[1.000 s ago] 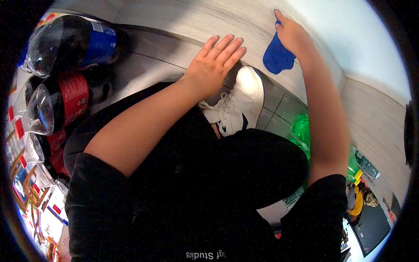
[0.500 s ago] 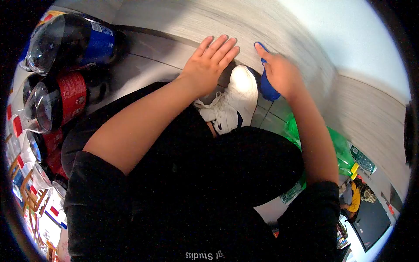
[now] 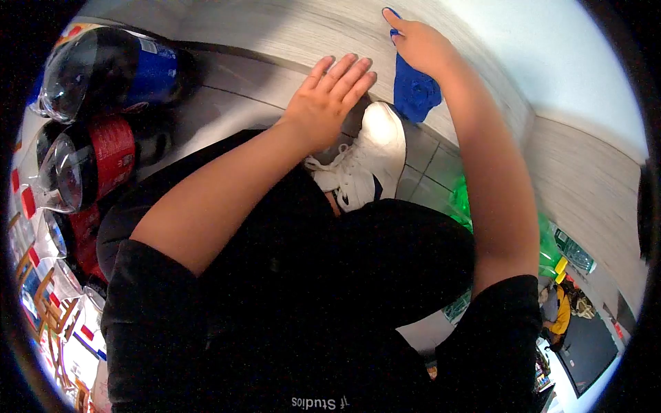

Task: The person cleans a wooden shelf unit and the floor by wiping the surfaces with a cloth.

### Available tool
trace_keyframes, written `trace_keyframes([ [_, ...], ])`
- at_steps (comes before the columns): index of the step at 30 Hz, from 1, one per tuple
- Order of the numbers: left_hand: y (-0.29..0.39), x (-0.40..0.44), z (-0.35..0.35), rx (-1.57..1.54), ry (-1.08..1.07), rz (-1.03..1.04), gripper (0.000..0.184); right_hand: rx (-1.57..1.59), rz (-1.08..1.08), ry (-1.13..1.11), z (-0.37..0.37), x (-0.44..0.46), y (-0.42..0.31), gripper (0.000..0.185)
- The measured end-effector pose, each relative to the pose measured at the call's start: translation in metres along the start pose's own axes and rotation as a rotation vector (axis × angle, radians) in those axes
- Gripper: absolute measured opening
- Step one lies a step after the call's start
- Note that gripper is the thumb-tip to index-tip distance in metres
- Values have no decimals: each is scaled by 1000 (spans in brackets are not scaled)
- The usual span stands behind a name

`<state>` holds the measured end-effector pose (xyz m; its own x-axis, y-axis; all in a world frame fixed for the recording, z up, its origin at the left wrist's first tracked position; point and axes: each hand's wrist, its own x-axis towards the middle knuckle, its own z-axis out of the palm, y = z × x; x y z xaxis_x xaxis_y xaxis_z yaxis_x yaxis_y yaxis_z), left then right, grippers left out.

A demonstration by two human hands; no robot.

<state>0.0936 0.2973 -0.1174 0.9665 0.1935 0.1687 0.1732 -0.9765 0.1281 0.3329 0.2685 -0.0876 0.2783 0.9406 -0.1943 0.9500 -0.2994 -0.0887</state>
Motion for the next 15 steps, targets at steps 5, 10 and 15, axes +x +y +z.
trace_keyframes([
  [5,-1,0,3,-24,50,1,69,87,-52,-143,-25,-31,-31,48],
  [10,-1,-1,0,-31,29,8,69,32,-14,-191,-35,-62,-45,49],
  [15,0,1,1,-39,47,-3,69,44,48,-242,-40,-72,-28,47],
])
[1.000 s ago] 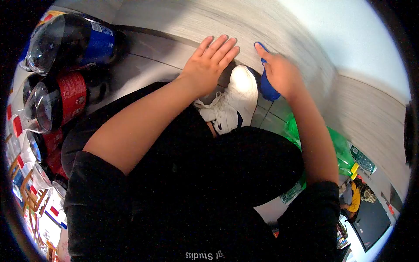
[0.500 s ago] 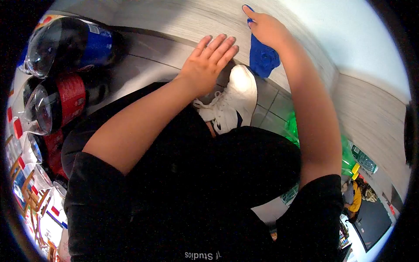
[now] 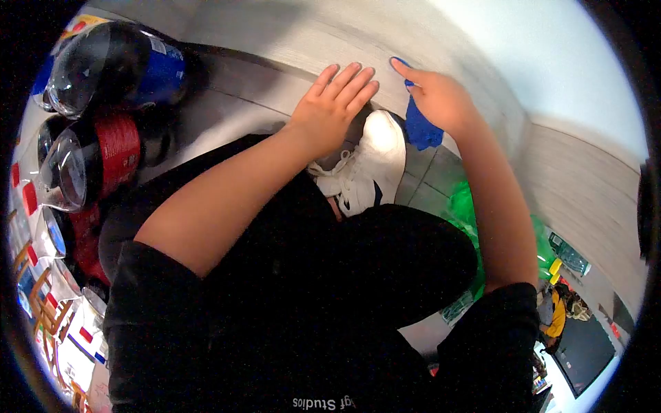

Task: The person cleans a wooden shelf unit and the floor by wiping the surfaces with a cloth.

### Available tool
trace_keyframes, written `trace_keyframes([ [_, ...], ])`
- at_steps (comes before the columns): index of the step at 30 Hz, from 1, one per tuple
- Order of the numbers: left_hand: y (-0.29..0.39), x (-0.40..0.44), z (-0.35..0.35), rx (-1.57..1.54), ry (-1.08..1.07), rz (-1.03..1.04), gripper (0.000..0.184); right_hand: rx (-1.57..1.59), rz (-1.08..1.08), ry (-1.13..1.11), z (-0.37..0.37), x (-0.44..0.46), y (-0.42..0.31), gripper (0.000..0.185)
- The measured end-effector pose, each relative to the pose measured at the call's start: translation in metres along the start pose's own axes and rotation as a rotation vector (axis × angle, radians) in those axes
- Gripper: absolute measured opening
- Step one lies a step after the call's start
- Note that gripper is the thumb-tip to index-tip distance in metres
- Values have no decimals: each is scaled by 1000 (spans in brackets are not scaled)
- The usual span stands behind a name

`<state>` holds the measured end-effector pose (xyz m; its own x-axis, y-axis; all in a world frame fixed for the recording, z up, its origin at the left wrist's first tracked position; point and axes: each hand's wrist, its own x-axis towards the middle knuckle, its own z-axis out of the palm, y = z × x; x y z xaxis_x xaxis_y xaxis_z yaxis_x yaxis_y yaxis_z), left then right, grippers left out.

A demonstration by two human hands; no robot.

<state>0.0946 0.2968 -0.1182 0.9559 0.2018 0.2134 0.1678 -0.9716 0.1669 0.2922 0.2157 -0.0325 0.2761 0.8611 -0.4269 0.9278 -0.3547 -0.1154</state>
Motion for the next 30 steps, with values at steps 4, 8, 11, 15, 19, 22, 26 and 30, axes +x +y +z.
trace_keyframes([
  [4,0,1,-5,3,-26,5,68,79,83,183,33,-1,74,49],
  [8,0,1,1,10,1,1,67,52,439,104,27,-24,107,56],
  [11,1,2,-4,-7,-18,1,67,91,694,94,28,-35,123,65],
  [15,1,1,0,-55,7,-4,70,7,769,144,31,-29,120,81],
  [19,2,3,-5,-32,-38,9,74,86,628,344,42,-10,103,95],
  [22,3,3,-5,-23,-117,-20,84,-9,453,417,48,7,74,94],
  [26,4,4,-7,-41,-108,-19,76,-36,215,509,49,35,33,92],
  [30,3,4,-7,-24,-123,4,82,9,1,686,49,53,11,77],
])
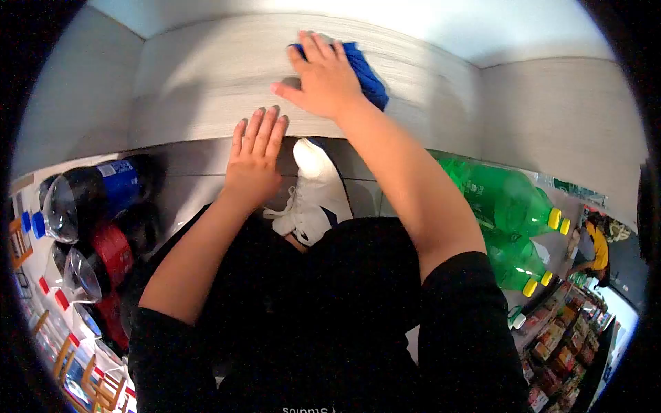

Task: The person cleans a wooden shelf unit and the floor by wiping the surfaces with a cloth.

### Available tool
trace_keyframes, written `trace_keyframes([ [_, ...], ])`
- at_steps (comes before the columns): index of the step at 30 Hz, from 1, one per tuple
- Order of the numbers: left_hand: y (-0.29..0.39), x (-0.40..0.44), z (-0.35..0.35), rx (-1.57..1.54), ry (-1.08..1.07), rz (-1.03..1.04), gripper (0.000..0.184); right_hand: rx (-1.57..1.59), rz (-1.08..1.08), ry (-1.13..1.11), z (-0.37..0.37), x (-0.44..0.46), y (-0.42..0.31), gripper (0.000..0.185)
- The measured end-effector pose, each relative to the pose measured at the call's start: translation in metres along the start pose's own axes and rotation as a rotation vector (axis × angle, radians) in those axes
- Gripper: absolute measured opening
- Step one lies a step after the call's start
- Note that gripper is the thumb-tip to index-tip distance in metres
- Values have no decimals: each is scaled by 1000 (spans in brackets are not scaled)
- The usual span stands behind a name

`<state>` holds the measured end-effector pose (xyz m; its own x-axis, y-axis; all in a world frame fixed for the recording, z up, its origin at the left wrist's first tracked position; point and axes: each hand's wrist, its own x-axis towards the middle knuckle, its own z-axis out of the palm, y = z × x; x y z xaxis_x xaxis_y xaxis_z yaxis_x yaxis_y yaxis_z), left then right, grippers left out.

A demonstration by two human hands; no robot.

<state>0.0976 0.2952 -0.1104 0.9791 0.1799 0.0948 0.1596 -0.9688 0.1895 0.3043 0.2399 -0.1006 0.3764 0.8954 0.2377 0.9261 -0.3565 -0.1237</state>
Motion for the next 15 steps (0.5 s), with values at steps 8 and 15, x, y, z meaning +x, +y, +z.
trace_keyframes([
  [8,0,2,3,52,20,16,81,107,109,-86,-33,-30,11,47],
  [15,2,3,-8,-8,-12,11,84,6,100,-61,-29,-48,36,55],
])
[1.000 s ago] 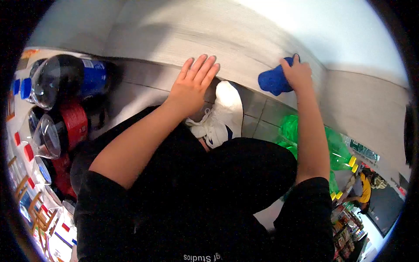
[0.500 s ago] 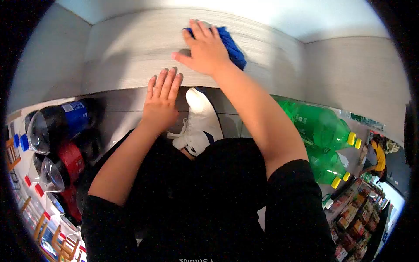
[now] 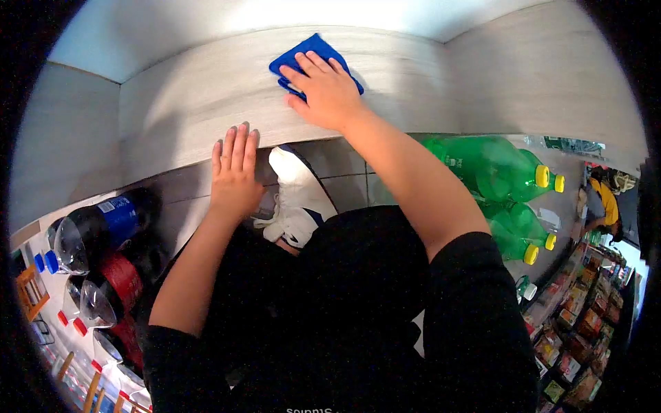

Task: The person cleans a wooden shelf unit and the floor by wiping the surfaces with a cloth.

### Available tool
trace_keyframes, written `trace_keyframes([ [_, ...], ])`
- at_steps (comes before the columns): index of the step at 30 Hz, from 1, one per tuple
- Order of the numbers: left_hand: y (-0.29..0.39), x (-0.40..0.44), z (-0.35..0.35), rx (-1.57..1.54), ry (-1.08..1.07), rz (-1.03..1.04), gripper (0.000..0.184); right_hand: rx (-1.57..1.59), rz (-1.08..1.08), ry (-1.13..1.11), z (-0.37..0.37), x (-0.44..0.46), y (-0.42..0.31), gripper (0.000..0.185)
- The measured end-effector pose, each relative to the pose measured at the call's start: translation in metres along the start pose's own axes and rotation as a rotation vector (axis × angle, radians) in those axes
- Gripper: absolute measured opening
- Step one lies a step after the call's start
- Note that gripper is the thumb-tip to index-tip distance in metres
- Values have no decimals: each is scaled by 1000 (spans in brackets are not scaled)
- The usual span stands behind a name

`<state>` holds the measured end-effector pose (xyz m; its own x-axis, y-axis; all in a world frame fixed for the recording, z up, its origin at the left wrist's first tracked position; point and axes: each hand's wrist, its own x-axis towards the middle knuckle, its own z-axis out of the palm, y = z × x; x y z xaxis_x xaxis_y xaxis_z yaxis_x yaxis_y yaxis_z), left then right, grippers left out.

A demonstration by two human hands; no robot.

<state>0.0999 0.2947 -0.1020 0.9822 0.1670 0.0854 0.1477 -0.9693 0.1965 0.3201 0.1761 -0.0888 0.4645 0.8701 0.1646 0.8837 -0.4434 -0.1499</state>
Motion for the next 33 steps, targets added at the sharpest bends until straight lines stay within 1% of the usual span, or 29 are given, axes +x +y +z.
trace_keyframes([
  [1,0,0,-2,-3,-26,-8,85,-13,81,-37,-1,3,3,56],
  [2,1,0,-3,0,-24,-2,85,-13,86,-32,0,6,8,56],
  [4,0,0,-4,12,-20,3,87,-10,265,-15,2,12,21,57],
  [6,-3,0,3,53,21,20,87,-1,375,-34,2,16,42,62],
  [8,-4,0,3,96,53,35,87,-34,478,31,9,14,61,64],
  [11,0,-1,-1,31,31,22,84,-49,606,40,5,4,97,66],
  [12,-1,-1,-1,23,19,16,83,-58,642,85,4,-3,110,67],
  [16,0,0,-5,-18,-24,-4,83,-21,964,16,-15,-23,150,69],
  [18,-3,-1,-1,21,4,6,86,-12,1086,3,-21,-29,155,70],
  [20,0,-2,-3,-24,-4,-2,86,-57,1089,-32,-25,-27,150,70],
  [22,-3,-3,2,-6,-17,0,87,-91,1102,-63,-25,-26,143,70],
  [24,-5,-2,3,13,-27,6,89,-145,1012,-105,-26,-26,138,68],
  [25,-4,-2,3,19,-33,-2,89,-145,1015,-105,-24,-29,135,68],
  [27,-1,-1,3,21,-37,-4,90,-181,774,-94,-17,-35,125,67],
  [33,0,-2,5,-26,36,2,90,-193,436,-96,-17,-40,64,63],
])
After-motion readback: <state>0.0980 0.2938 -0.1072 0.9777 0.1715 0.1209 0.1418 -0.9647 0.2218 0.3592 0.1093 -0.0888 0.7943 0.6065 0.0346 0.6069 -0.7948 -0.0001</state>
